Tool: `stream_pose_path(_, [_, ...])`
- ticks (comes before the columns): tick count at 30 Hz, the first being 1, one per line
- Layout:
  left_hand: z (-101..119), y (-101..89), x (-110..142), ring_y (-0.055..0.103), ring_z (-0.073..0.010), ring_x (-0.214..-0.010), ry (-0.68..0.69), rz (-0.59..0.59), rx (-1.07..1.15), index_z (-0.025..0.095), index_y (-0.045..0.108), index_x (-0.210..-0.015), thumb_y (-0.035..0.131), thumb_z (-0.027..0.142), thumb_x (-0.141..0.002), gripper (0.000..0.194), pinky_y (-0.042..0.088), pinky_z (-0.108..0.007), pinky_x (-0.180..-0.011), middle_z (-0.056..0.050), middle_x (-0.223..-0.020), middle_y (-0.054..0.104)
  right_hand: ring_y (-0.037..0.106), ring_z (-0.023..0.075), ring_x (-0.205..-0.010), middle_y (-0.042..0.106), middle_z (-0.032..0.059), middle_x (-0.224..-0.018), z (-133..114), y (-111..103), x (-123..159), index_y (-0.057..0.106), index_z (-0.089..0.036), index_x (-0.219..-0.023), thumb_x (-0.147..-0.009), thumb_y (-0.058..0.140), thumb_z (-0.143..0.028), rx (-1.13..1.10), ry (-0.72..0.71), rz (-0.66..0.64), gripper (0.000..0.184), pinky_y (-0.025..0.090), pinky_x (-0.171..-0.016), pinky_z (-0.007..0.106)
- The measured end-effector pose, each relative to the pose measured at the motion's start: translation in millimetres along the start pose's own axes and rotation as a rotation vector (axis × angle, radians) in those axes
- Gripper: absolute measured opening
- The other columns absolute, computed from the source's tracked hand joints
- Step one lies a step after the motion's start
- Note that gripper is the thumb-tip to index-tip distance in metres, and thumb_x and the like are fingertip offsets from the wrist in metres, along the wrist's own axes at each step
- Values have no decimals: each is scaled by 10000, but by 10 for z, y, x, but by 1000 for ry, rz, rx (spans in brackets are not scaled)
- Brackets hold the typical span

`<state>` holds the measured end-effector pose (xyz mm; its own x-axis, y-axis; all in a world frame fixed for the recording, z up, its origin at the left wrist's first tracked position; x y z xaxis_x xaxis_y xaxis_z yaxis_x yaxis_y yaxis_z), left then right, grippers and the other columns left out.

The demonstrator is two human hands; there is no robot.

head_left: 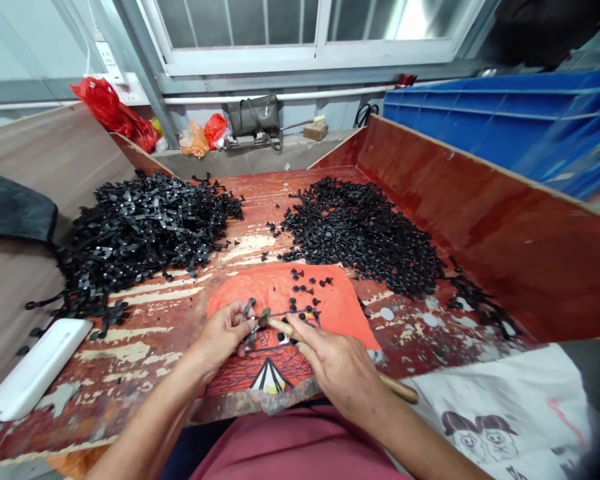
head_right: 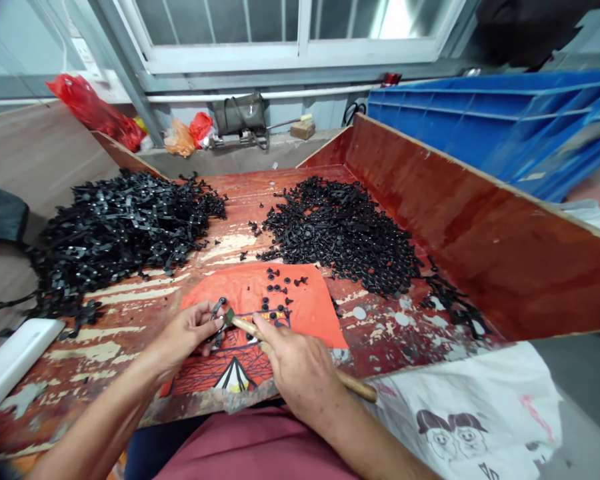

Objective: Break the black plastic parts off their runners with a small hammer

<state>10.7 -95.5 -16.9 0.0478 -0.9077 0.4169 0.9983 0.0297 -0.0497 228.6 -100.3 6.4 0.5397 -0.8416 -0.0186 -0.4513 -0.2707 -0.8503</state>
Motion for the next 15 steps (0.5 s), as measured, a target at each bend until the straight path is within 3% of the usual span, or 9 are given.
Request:
stream_pose_path(4, [26, -12, 22, 446, -60, -404, -8, 4, 21, 181, 529, -817, 798, 420, -603, 418, 388, -159, -386, 86, -533, 524, 730, 210, -914, 759, 24, -1082, 9, -40, -19, 433, -333, -1472, -981, 499, -228, -13, 7, -6, 506, 571, -778, 306])
stream_pose_path(8, [5, -9, 18, 407, -46, -369, -7, 51, 25, 187, 510, -775, 804, 370, -573, 401, 342, -146, -353, 93, -509, 520, 724, 204, -940, 744, 19, -1139, 1, -170, -17, 457, -345, -1458, -1001, 443, -247, -61, 5, -3, 468, 575, -829, 322])
stream_pose_path(12, [-14, -19, 1, 356, -34, -322, -7, 51, 31, 186, 511, -750, 796, 380, -581, 384, 279, -142, -326, 108, -465, 481, 694, 210, -1021, 713, 52, -1205, -47, -292, 38, 358, -289, -1522, -1029, 358, -267, -114, -47, 106, 493, 533, -941, 360])
stream_pose_path(15, [-15, -31, -16, 359, -34, -311, -6, 25, 42, 184, 511, -745, 795, 386, -579, 386, 268, -144, -320, 101, -466, 495, 708, 214, -953, 739, 55, -1124, -74, -242, 46, 347, -280, -1529, -1023, 366, -258, -48, -90, 119, 507, 551, -886, 350])
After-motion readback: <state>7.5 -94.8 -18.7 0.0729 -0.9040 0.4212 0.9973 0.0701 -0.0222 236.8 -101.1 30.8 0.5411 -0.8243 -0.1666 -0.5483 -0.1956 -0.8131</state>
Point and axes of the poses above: each hand's wrist, its own x-axis away from the middle knuckle, its own y-axis out of the palm, z = x × y, the point moved 3 cm from there along -x, towards the middle knuckle
